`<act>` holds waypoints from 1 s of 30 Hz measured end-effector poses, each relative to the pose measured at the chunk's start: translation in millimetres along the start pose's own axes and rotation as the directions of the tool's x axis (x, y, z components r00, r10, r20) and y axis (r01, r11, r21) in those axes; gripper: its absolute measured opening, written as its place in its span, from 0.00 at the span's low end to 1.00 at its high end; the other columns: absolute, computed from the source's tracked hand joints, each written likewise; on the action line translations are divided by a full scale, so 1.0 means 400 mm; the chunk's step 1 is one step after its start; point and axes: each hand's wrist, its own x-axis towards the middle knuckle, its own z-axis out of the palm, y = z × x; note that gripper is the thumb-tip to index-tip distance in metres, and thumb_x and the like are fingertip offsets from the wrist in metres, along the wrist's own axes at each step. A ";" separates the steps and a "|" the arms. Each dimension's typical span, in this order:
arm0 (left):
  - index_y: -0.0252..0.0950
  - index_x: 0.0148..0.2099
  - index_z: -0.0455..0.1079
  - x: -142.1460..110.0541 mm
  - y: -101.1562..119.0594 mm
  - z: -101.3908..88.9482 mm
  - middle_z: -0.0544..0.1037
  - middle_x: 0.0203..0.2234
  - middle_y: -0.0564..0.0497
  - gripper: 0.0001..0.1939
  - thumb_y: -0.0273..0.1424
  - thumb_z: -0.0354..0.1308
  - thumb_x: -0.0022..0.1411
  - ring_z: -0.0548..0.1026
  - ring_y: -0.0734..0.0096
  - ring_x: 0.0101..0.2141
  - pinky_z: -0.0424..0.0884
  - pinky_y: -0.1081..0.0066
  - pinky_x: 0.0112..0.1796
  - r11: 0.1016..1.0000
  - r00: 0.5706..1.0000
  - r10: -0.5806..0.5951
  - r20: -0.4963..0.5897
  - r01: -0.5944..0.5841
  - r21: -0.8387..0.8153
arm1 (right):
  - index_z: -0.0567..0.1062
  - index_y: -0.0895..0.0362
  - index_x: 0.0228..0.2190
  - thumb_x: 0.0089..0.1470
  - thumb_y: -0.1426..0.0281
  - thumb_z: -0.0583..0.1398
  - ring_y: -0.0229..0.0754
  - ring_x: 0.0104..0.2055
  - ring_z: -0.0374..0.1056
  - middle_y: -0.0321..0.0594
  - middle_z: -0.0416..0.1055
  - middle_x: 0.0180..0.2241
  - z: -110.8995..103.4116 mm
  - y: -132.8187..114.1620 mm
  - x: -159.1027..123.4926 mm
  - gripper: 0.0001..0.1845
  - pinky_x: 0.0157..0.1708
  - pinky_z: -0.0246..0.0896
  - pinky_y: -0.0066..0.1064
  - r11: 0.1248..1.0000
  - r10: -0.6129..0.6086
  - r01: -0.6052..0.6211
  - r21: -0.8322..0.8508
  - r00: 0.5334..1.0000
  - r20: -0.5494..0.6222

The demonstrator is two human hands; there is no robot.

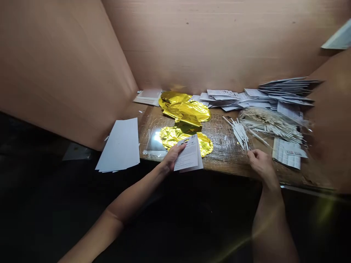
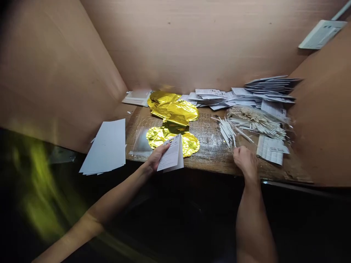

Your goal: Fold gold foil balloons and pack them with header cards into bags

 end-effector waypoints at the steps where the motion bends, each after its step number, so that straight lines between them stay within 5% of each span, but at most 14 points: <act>1: 0.31 0.49 0.77 0.002 -0.002 0.002 0.85 0.36 0.44 0.15 0.30 0.69 0.62 0.83 0.65 0.32 0.82 0.67 0.37 1.000 1.000 0.005 -0.006 -0.005 -0.005 | 0.77 0.57 0.30 0.62 0.58 0.58 0.49 0.29 0.68 0.45 0.71 0.26 0.004 -0.017 -0.045 0.17 0.33 0.62 0.38 0.986 -0.032 0.026 0.163 0.999 0.030; 4: 0.32 0.49 0.77 0.005 -0.015 0.010 0.85 0.37 0.44 0.15 0.30 0.70 0.60 0.83 0.65 0.33 0.82 0.65 0.39 0.999 0.999 0.036 -0.002 -0.036 0.004 | 0.73 0.54 0.30 0.60 0.50 0.62 0.38 0.23 0.54 0.31 0.59 0.21 0.025 -0.108 -0.200 0.20 0.24 0.51 0.30 0.761 -0.284 0.078 0.644 0.933 0.222; 7: 0.33 0.49 0.76 -0.002 -0.030 0.022 0.85 0.38 0.45 0.17 0.32 0.72 0.59 0.82 0.65 0.34 0.81 0.64 0.41 0.997 0.997 0.074 0.036 -0.076 0.036 | 0.68 0.53 0.24 0.59 0.50 0.65 0.36 0.24 0.52 0.31 0.58 0.22 0.056 -0.225 -0.318 0.23 0.23 0.50 0.29 0.665 -0.387 0.045 0.745 0.874 0.293; 10: 0.33 0.50 0.75 -0.015 -0.040 0.029 0.84 0.39 0.46 0.22 0.36 0.74 0.56 0.82 0.66 0.35 0.80 0.66 0.41 0.987 0.989 0.130 0.075 -0.136 0.087 | 0.66 0.53 0.23 0.59 0.49 0.66 0.37 0.24 0.54 0.32 0.60 0.21 0.085 -0.298 -0.353 0.26 0.22 0.49 0.28 0.657 -0.356 0.039 0.753 0.896 0.264; 13: 0.33 0.50 0.73 -0.027 -0.049 0.023 0.84 0.41 0.44 0.27 0.39 0.76 0.54 0.81 0.65 0.36 0.78 0.65 0.42 0.967 0.974 0.204 0.098 -0.216 0.137 | 0.65 0.52 0.21 0.53 0.48 0.71 0.37 0.23 0.55 0.32 0.62 0.20 0.118 -0.306 -0.349 0.29 0.21 0.51 0.28 0.600 -0.328 -0.032 0.799 0.901 0.283; 17: 0.34 0.51 0.69 -0.054 -0.086 -0.004 0.83 0.43 0.44 0.29 0.42 0.75 0.55 0.81 0.63 0.39 0.77 0.64 0.44 0.905 0.949 0.298 0.103 -0.315 0.287 | 0.76 0.51 0.33 0.50 0.44 0.72 0.48 0.27 0.72 0.37 0.77 0.26 0.183 -0.288 -0.374 0.25 0.28 0.70 0.38 0.367 -0.319 -0.352 0.861 0.822 0.472; 19: 0.36 0.51 0.67 -0.073 -0.108 -0.019 0.82 0.44 0.44 0.25 0.42 0.72 0.60 0.81 0.63 0.40 0.76 0.65 0.43 0.815 0.918 0.382 0.108 -0.389 0.430 | 0.81 0.51 0.44 0.54 0.38 0.66 0.58 0.37 0.80 0.44 0.83 0.34 0.217 -0.283 -0.401 0.32 0.35 0.77 0.47 0.295 -0.304 -0.454 0.841 0.790 0.533; 21: 0.38 0.52 0.66 -0.087 -0.113 -0.035 0.82 0.41 0.46 0.21 0.42 0.67 0.65 0.80 0.64 0.38 0.74 0.67 0.40 0.678 0.887 0.443 0.128 -0.425 0.599 | 0.82 0.52 0.50 0.55 0.37 0.64 0.64 0.44 0.81 0.49 0.85 0.39 0.242 -0.280 -0.426 0.36 0.39 0.79 0.52 0.331 -0.297 -0.476 0.815 0.767 0.569; 25: 0.38 0.54 0.69 -0.090 -0.004 -0.094 0.79 0.35 0.47 0.19 0.46 0.60 0.70 0.77 0.60 0.36 0.70 0.65 0.39 0.344 0.868 0.474 0.151 -0.340 0.875 | 0.82 0.51 0.52 0.54 0.46 0.71 0.66 0.47 0.81 0.47 0.85 0.45 0.256 -0.277 -0.449 0.30 0.42 0.81 0.53 0.453 -0.297 -0.397 0.798 0.777 0.555; 26: 0.38 0.53 0.71 -0.085 0.050 -0.119 0.79 0.37 0.45 0.20 0.47 0.61 0.69 0.77 0.57 0.40 0.70 0.64 0.42 0.263 0.836 0.538 0.106 -0.287 0.921 | 0.82 0.51 0.51 0.55 0.47 0.71 0.66 0.47 0.81 0.47 0.85 0.46 0.254 -0.275 -0.450 0.29 0.42 0.81 0.53 0.453 -0.301 -0.380 0.806 0.786 0.540; 29: 0.33 0.49 0.72 -0.066 0.225 -0.212 0.76 0.52 0.34 0.31 0.42 0.78 0.49 0.68 0.41 0.60 0.65 0.60 0.55 0.124 0.640 0.759 -0.122 0.043 0.991 | 0.84 0.50 0.49 0.55 0.48 0.71 0.67 0.46 0.82 0.47 0.85 0.45 0.246 -0.265 -0.447 0.26 0.41 0.81 0.55 0.443 -0.321 -0.354 0.824 0.795 0.514; 30: 0.32 0.45 0.72 -0.060 0.276 -0.243 0.75 0.53 0.33 0.31 0.39 0.81 0.43 0.66 0.37 0.62 0.63 0.58 0.57 0.138 0.642 0.744 -0.189 0.129 0.982 | 0.84 0.50 0.48 0.55 0.49 0.71 0.67 0.45 0.82 0.47 0.85 0.45 0.244 -0.262 -0.445 0.25 0.40 0.82 0.55 0.445 -0.329 -0.347 0.825 0.794 0.511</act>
